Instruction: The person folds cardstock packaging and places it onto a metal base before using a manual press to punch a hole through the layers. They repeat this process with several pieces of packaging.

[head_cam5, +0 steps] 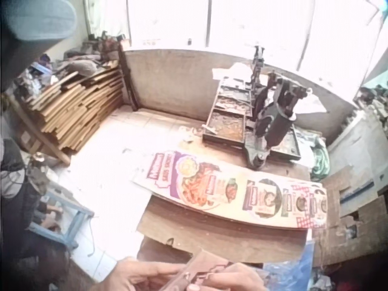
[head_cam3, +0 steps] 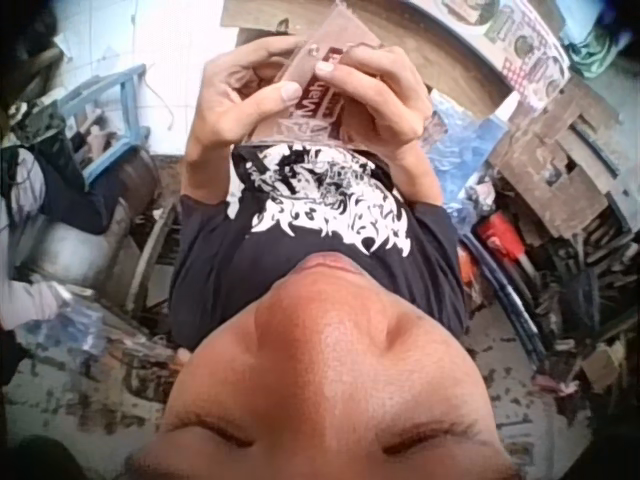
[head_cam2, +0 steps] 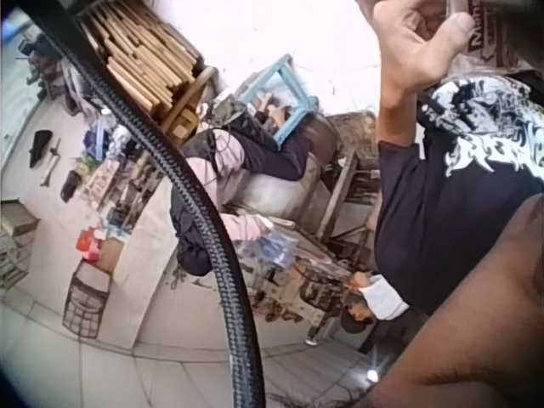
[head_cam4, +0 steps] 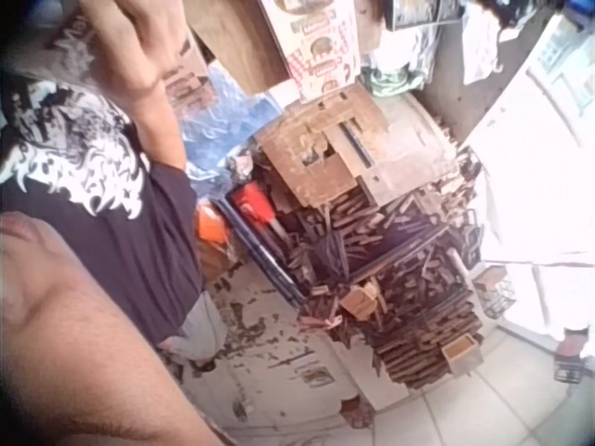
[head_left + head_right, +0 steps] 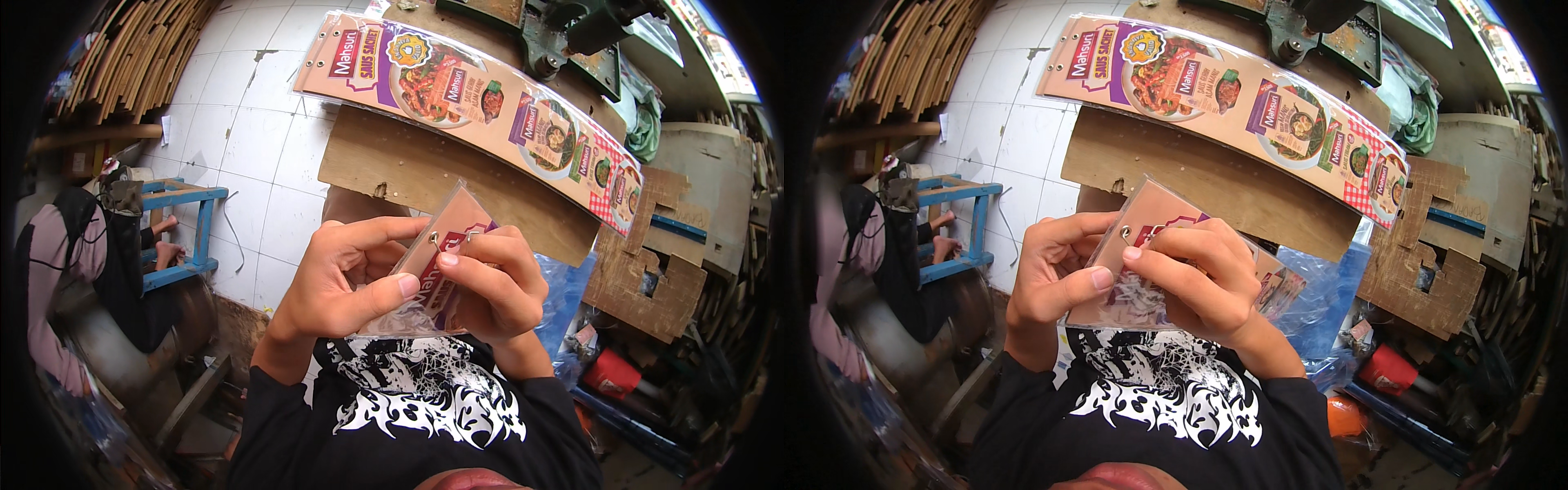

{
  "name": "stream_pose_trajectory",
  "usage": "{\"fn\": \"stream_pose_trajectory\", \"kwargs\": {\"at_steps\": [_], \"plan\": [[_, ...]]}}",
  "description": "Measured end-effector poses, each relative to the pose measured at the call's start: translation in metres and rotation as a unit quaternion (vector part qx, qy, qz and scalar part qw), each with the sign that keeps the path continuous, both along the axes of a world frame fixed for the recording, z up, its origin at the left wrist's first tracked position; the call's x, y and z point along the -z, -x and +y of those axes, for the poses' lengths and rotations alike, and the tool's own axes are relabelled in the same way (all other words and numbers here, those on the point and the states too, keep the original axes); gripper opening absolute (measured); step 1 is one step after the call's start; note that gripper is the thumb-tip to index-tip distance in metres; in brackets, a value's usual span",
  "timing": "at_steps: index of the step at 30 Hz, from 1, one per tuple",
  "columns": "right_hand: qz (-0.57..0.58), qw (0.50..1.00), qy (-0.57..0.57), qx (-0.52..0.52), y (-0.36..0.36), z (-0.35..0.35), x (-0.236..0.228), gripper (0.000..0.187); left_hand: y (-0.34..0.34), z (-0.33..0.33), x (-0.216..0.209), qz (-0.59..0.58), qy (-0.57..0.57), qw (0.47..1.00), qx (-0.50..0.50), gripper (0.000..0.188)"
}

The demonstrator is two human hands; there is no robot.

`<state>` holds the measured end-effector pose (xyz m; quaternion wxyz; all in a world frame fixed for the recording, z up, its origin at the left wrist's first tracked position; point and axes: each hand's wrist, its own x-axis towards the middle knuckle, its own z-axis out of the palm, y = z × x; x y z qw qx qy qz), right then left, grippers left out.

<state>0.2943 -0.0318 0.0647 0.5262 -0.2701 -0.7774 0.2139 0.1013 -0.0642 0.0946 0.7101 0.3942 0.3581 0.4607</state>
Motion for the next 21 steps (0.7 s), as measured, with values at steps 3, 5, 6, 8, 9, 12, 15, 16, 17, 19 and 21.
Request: {"fn": "stream_pose_trajectory", "kwargs": {"at_steps": [3, 5, 6, 8, 9, 12, 15, 16, 17, 19, 21], "plan": [[-0.005, 1.000, 0.010, 0.005, 0.004, -0.001, -0.003, 0.043, 0.004, 0.000, 0.001, 0.019, -0.001, 1.000, 0.014, 0.047], [-0.022, 1.000, -0.008, 0.015, 0.004, 0.000, -0.002, 0.043, 0.006, -0.002, 0.005, 0.007, 0.020, 1.000, 0.007, 0.046], [-0.039, 0.998, -0.029, 0.027, 0.005, 0.001, -0.002, 0.043, 0.006, -0.004, 0.005, 0.006, 0.021, 1.000, 0.006, 0.046], [-0.026, 0.999, -0.021, 0.030, 0.006, 0.003, -0.004, 0.043, 0.006, -0.001, 0.004, 0.026, 0.076, 0.997, -0.019, 0.054], [-0.012, 0.999, -0.013, 0.032, 0.006, 0.004, -0.005, 0.043, 0.007, -0.002, 0.005, 0.024, 0.075, 0.997, -0.017, 0.054], [-0.005, 0.990, 0.059, 0.129, 0.004, 0.006, 0.001, 0.028, 0.018, -0.005, 0.017, 0.019, 0.037, 0.999, -0.018, 0.049], [-0.026, 0.967, 0.153, 0.204, -0.011, 0.007, 0.019, 0.017, 0.037, -0.010, 0.029, 0.040, 0.011, 0.999, 0.009, 0.052], [-0.010, 0.953, 0.227, 0.201, -0.018, 0.006, 0.026, 0.016, 0.044, -0.013, 0.037, 0.037, 0.010, 0.999, 0.013, 0.052], [0.007, 0.933, 0.303, 0.195, -0.020, 0.003, 0.029, 0.015, 0.052, -0.018, 0.045, 0.032, -0.013, 0.999, 0.006, 0.050], [0.021, 0.909, 0.364, 0.199, -0.020, -0.005, 0.028, 0.015, 0.054, -0.022, 0.050, 0.022, -0.033, 0.999, 0.001, 0.047], [-0.096, 0.945, 0.266, 0.167, -0.027, -0.010, 0.040, 0.010, 0.047, -0.022, 0.050, 0.008, 0.058, 0.992, -0.111, 0.040]]}}
